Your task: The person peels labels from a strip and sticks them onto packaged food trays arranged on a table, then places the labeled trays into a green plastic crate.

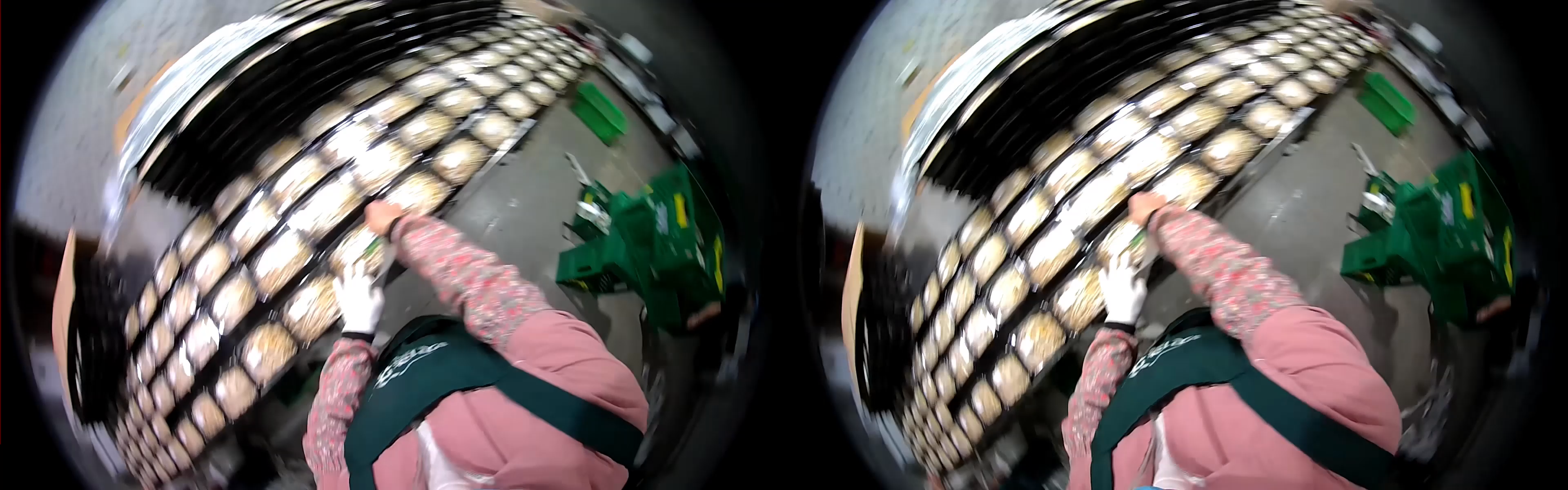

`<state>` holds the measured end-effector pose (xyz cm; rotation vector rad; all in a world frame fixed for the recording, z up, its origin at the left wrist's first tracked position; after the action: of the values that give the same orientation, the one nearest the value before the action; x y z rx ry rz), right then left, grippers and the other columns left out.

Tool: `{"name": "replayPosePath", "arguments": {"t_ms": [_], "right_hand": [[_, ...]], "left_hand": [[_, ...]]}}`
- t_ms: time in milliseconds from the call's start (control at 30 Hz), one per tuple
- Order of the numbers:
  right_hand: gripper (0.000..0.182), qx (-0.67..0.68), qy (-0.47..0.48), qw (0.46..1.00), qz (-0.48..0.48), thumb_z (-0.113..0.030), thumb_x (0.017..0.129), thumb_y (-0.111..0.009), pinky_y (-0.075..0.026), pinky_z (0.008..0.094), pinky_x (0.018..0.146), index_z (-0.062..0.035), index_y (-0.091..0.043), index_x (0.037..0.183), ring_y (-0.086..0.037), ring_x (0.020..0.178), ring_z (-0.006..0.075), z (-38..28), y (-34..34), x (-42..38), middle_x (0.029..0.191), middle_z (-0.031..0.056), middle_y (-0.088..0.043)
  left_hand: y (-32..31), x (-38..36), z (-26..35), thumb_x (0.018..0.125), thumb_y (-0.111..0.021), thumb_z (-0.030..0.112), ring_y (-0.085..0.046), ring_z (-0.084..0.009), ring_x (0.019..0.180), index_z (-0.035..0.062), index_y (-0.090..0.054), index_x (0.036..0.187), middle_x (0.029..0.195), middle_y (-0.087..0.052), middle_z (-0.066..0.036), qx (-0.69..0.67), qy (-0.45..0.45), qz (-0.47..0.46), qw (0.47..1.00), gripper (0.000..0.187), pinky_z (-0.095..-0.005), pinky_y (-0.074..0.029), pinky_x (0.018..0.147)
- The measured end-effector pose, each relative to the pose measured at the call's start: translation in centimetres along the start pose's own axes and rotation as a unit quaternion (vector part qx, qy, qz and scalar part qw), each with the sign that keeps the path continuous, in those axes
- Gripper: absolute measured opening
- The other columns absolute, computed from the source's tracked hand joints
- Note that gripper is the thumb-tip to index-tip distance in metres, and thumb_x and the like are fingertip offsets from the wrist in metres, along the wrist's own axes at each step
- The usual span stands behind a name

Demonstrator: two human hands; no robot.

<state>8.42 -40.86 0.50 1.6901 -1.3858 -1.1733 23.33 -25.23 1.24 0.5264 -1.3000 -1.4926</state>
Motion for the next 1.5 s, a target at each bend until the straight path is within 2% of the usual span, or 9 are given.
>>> {"name": "replayPosePath", "arguments": {"t_ms": [67,200,400,500,667,767,967,1267,1500], "right_hand": [[0.023,-0.013,-0.001,0.999,0.05,-0.021,0.07,-0.06,-0.05,0.0491,0.075,-0.0064,-0.072,0.084,-0.067,0.087,0.0363,0.1,-1.6,0.7,0.09,0.0179,-0.069],[0.019,-0.067,-0.06,0.993,0.077,-0.016,0.072,-0.06,-0.037,0.0419,0.082,-0.0134,-0.072,0.087,-0.061,0.096,0.024,-2.1,-0.8,-1.8,0.092,0.0069,-0.068],[0.015,0.017,0.108,0.978,0.179,-0.019,0.079,-0.057,-0.035,0.0412,0.081,-0.006,-0.062,0.083,-0.055,0.091,0.0285,0.9,-2.4,-2.7,0.09,0.0099,-0.061],[0.018,0.109,0.14,0.979,0.105,-0.023,0.084,-0.055,-0.034,0.0403,0.083,-0.0055,-0.06,0.087,-0.052,0.093,0.0272,0.6,-0.6,-4.3,0.09,0.0107,-0.059],[0.018,-0.039,0.063,0.976,0.204,-0.022,0.078,-0.064,-0.035,0.037,0.083,-0.0075,-0.065,0.087,-0.051,0.095,0.0248,-0.7,-0.8,-5.4,0.093,0.0057,-0.057],[0.006,0.001,0.084,0.959,0.272,-0.014,0.066,-0.064,-0.052,0.0435,0.072,-0.0121,-0.07,0.068,-0.063,0.085,0.0329,-0.7,-1.1,-4.6,0.079,0.011,-0.064],[0.014,0.045,0.01,0.985,0.167,-0.009,0.071,-0.06,-0.05,0.0419,0.076,-0.0103,-0.07,0.08,-0.062,0.091,0.0305,-0.3,-0.5,-4.1,0.087,0.0115,-0.065],[0.02,0.163,0.175,0.969,0.066,-0.028,0.083,-0.06,-0.046,0.0382,0.077,-0.0091,-0.064,0.088,-0.057,0.087,0.0263,2.2,1.0,-3.8,0.085,0.0073,-0.062],[0.015,0.481,0.121,0.865,-0.074,-0.018,0.085,-0.065,-0.047,0.0274,0.074,-0.0053,-0.064,0.093,-0.057,0.079,0.0123,4.7,-1.2,-3.5,0.082,0.0022,-0.061]], "left_hand": [[-0.6,0.0,-0.3,0.073,-0.061,0.014,-0.042,-0.0323,0.126,0.0026,-0.063,0.082,0.129,-0.053,-0.013,0.001,0.007,-0.019,1.0,0.015,-0.0608,-0.027,0.103],[-0.9,-0.1,-0.7,0.072,-0.063,0.015,-0.047,-0.0334,0.121,0.0038,-0.061,0.082,0.127,-0.056,-0.013,0.035,-0.049,-0.014,0.998,0.015,-0.0622,-0.023,0.106],[-0.5,0.3,-0.5,0.074,-0.062,0.016,-0.045,-0.0345,0.123,0.0044,-0.061,0.085,0.132,-0.053,-0.015,0.039,-0.046,-0.075,0.995,0.016,-0.0584,-0.023,0.108],[0.2,0.4,0.1,0.075,-0.061,0.015,-0.044,-0.0347,0.124,0.0026,-0.061,0.086,0.134,-0.05,-0.016,0.06,-0.046,-0.107,0.991,0.017,-0.054,-0.026,0.107],[-0.5,0.2,-0.5,0.074,-0.063,0.017,-0.04,-0.0367,0.126,0.0008,-0.062,0.085,0.135,-0.048,-0.017,0.054,-0.073,-0.11,0.99,0.02,-0.0532,-0.03,0.105],[-0.3,0.3,-0.4,0.073,-0.063,0.017,-0.042,-0.0382,0.121,0.0011,-0.062,0.078,0.131,-0.05,-0.018,0.019,-0.101,-0.068,0.992,0.017,-0.0531,-0.033,0.101],[0.4,0.2,0.0,0.07,-0.063,0.013,-0.042,-0.0402,0.12,0.0011,-0.06,0.075,0.127,-0.051,-0.019,0.004,-0.086,-0.039,0.995,0.014,-0.0538,-0.032,0.101],[0.8,1.3,0.1,0.068,-0.062,0.012,-0.038,-0.0426,0.124,-0.0008,-0.066,0.072,0.119,-0.053,-0.02,-0.013,-0.058,-0.063,0.996,0.014,-0.0557,-0.03,0.101],[1.2,2.0,0.6,0.069,-0.063,0.014,-0.037,-0.042,0.124,-0.001,-0.067,0.07,0.119,-0.053,-0.019,-0.019,-0.031,-0.085,0.996,0.016,-0.0555,-0.03,0.101]]}}
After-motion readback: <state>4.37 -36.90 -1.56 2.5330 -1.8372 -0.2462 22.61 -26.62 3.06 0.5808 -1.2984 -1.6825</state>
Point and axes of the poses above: each hand's wrist, its own x-axis towards the middle knuckle, its own y-axis out of the back of the hand, z = x × y, the point moved 3 cm from there along x, towards the middle knuckle
